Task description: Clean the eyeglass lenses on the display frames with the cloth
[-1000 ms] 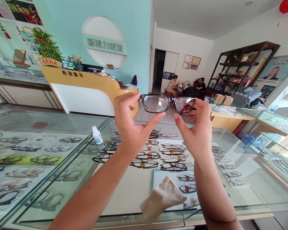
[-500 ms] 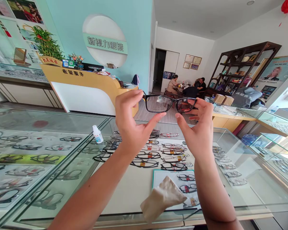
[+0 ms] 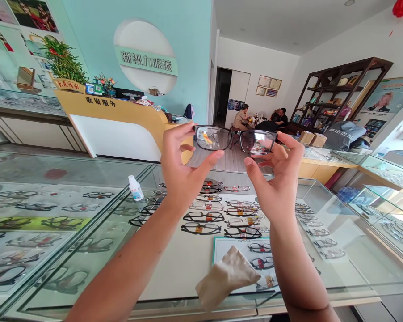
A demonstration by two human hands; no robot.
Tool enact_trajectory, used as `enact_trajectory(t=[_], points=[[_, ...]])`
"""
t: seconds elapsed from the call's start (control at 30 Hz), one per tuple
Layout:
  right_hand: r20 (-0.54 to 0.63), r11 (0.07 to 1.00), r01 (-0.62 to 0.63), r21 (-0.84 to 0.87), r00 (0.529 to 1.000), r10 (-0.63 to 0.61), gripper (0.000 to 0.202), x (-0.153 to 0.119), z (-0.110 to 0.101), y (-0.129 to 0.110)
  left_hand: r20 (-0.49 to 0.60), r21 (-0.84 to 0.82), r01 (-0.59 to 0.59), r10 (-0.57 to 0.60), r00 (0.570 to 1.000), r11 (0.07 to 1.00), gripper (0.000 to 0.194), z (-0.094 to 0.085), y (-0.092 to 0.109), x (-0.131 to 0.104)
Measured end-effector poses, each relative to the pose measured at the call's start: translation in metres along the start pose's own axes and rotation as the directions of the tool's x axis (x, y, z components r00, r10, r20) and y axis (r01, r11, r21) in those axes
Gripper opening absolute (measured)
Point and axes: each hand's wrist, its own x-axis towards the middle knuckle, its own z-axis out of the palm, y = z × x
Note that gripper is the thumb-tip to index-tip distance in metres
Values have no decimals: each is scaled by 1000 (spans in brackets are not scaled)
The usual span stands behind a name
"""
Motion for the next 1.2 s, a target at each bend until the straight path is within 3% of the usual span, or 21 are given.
enact_trajectory(t=[0.27, 0.43, 0.73, 1.03, 1.2], points=[[26, 998, 18, 62, 999, -20, 72, -4, 3, -6, 7, -104, 44, -43, 999, 994, 78, 5, -12, -2], [4, 999, 50, -12, 999, -50, 69, -7, 4, -12, 44, -147, 52, -46, 998, 988, 73, 7, -19, 0], [-66, 988, 72, -135, 995, -81, 67, -7, 6, -17, 12, -108, 37, -36, 999, 994, 77, 7, -16, -2], [-30, 995, -34, -99, 999, 32, 60, -2, 1, -5, -46, 50, -97, 99, 994, 994, 81, 2, -4, -2], [-31, 988, -148, 47, 988, 150, 44, 3, -1, 1, -26, 118, -139, 143, 989, 983, 88, -1, 5, -2]])
